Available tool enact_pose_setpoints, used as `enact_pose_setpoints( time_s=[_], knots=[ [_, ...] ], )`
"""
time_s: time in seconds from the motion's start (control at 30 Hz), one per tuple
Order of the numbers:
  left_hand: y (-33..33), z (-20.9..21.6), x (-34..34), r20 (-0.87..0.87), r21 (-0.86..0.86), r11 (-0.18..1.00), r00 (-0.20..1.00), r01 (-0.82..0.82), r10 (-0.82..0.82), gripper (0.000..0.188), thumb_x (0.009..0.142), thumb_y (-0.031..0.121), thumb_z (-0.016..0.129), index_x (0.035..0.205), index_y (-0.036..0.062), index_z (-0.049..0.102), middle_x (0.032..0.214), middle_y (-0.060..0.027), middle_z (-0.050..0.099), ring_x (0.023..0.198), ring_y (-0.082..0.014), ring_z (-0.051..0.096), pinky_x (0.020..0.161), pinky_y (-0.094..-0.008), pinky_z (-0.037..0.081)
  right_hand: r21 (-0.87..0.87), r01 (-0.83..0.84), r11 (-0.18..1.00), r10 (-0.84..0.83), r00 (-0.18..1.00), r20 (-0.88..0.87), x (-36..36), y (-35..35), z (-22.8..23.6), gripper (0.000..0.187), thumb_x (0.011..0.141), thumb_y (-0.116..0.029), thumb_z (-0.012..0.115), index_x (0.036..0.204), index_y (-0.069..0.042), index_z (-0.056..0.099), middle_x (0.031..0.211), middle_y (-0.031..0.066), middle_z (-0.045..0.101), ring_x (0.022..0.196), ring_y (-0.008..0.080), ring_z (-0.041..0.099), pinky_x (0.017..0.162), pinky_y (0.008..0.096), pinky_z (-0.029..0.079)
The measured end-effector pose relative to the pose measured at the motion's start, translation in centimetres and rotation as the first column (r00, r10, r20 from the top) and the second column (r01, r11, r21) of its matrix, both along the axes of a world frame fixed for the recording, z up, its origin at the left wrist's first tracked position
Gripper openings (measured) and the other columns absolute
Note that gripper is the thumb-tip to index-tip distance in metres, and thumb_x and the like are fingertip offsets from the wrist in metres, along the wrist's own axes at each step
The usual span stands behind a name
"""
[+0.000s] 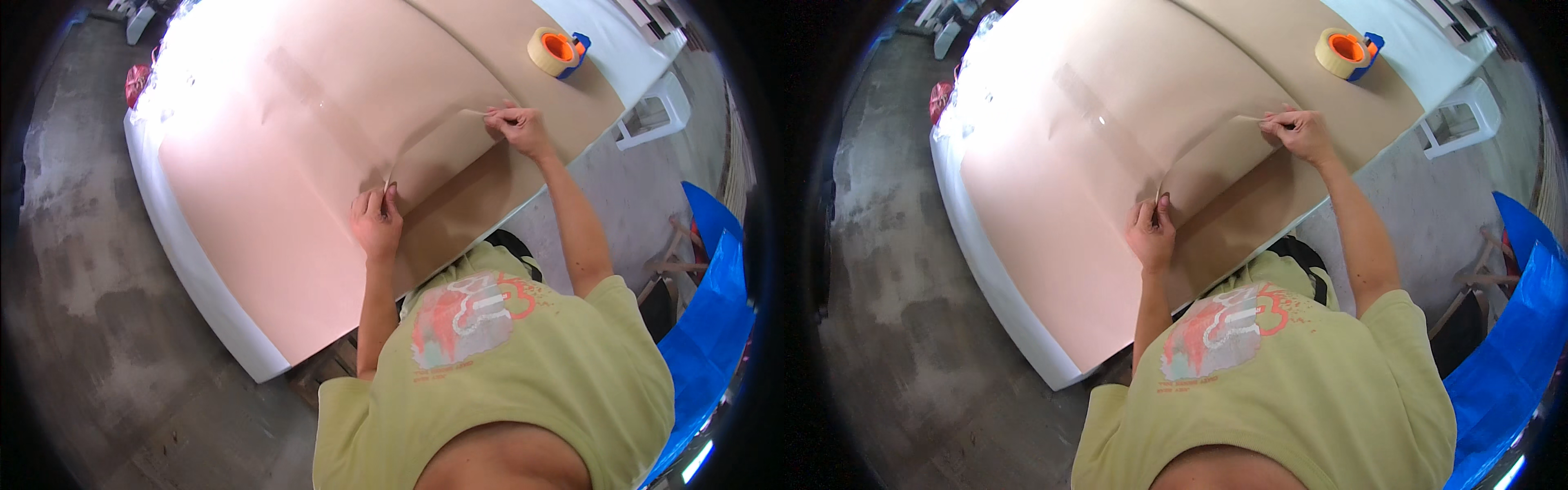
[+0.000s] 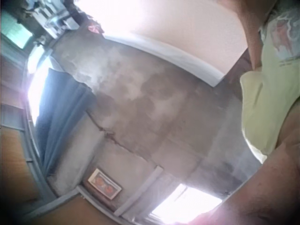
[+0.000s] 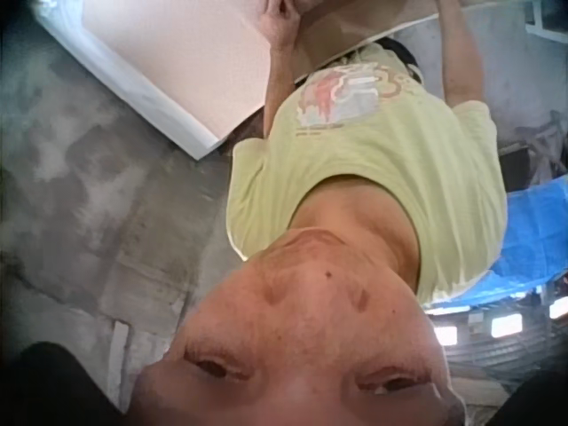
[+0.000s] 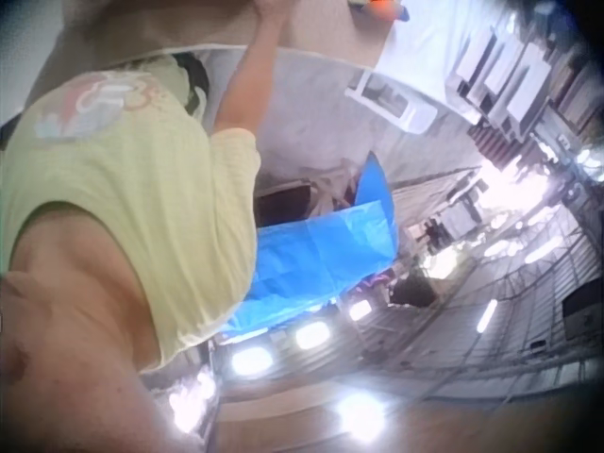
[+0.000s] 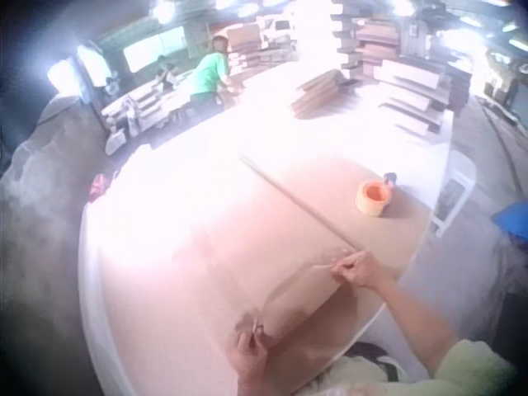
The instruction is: The person places a plastic-covered panel onto a sheet of craft paper, wraps the paper around the panel, and secures the paper with adhesive tape using a tape dispenser.
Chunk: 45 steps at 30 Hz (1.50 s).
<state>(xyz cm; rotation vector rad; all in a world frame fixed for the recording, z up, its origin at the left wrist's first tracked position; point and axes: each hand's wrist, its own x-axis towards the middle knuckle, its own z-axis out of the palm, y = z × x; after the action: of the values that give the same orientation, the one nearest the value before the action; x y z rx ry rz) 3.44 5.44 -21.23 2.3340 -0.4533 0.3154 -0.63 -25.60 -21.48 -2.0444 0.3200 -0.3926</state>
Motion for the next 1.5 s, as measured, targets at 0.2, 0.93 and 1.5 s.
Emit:
enact_pose_setpoints(
  time_s=[0.2,0.93,1.5],
  knots=[
    [-3.4,1.7,-2.2,0.192,0.204,0.952,0.963,-0.229,0.19,0.039,0.081,0.026,0.066,0.112,0.0071,0.052,0.127,-0.0141,0.044,0.118,-0.0307,0.041,0.094,-0.0451,0.032,-0.024,0.098,0.995,-0.099,0.991,-0.086,0.3,0.8,1.3,0.011,0.076,-0.01,0.067,0.082,-0.002,0.07,0.083,0.0106,0.069,0.087,0.0182,0.065,0.099,0.038,0.038],
    [-17.4,0.4,-0.9,-0.071,0.483,0.523,0.563,-0.703,0.823,0.081,0.089,0.055,0.038,0.14,-0.0036,0.017,0.142,-0.0347,0.012,0.134,-0.0469,0.011,0.108,-0.0512,0.014,0.115,0.167,0.979,-0.185,0.968,0.169,-3.6,-19.0,1.4,0.062,0.075,-0.02,0.073,0.121,-0.005,0.034,0.134,0.0166,0.032,0.122,0.0263,0.036,0.099,0.0402,0.031],
    [-17.7,-0.3,-1.2,-0.094,0.481,0.469,0.489,-0.741,0.867,0.08,0.09,0.051,0.034,0.138,-0.0098,0.017,0.144,-0.0319,0.01,0.136,-0.0428,0.009,0.109,-0.0508,0.01,0.952,-0.053,0.301,0.273,0.961,-0.033,7.7,-18.2,7.2,0.062,0.069,0.0,0.053,0.129,-0.007,0.039,0.114,0.006,0.052,0.098,0.0201,0.055,0.078,0.0399,0.051]
  ],
)
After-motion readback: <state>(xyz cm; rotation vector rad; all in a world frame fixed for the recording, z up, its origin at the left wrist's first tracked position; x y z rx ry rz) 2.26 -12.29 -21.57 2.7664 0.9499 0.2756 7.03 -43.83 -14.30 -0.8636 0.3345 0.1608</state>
